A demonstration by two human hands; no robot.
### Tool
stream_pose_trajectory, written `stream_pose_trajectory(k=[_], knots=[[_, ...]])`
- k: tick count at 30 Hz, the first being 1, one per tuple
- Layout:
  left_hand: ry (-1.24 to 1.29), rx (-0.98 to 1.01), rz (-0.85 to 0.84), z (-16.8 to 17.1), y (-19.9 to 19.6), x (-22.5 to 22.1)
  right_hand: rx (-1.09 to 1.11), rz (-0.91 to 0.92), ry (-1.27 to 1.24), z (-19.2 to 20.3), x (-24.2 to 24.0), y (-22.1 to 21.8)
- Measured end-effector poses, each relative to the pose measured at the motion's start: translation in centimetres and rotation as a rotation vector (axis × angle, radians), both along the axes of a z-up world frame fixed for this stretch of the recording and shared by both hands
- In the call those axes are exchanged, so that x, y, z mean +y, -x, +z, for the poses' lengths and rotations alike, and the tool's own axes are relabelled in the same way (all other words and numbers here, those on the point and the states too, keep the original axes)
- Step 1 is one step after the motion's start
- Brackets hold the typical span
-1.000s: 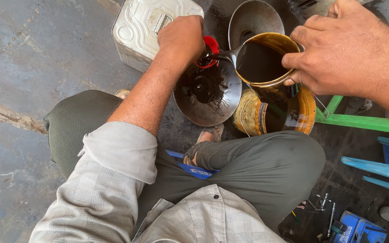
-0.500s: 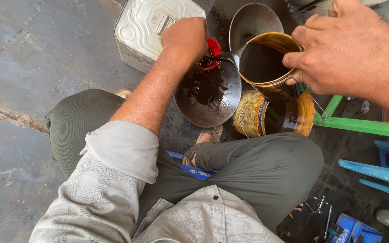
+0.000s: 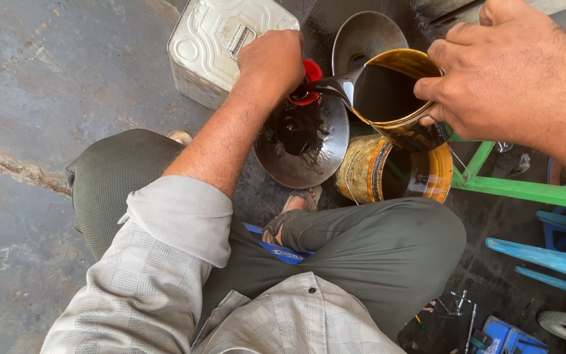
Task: Refilling engine oil from a container using a measuring cup and funnel.
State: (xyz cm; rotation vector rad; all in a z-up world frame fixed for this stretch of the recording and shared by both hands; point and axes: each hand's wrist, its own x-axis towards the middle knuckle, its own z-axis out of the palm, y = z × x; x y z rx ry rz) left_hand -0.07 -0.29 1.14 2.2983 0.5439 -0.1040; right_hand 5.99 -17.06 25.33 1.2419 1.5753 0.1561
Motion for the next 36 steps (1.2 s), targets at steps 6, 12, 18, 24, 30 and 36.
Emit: stream_pose_trajectory(k=[6,12,18,24,30,36], knots=[[0.006,0.011,0.002,-0.1,0.0,-0.1,-0.039,-0.039,0.054,0.1,0.3,0.2],[0.006,-0.006,0.003,-0.5,-0.3,-0.2,-0.011,-0.049,0.058,0.5,0.6,0.2],[-0.004,-0.004,0.002,-0.6,-0.2,-0.3,-0.008,-0.011,0.063,0.4,0.9,0.3],[-0.008,0.006,-0.004,-0.8,-0.6,-0.4,-0.026,-0.059,0.097,0.3,0.8,0.1],[-0.005,0.029,-0.018,-0.7,-0.5,-0.5,-0.054,-0.144,0.138,-0.1,1.4,0.8],[-0.003,0.01,-0.016,-0.6,-0.5,-1.0,-0.056,-0.173,0.176,-0.3,1.7,1.3]])
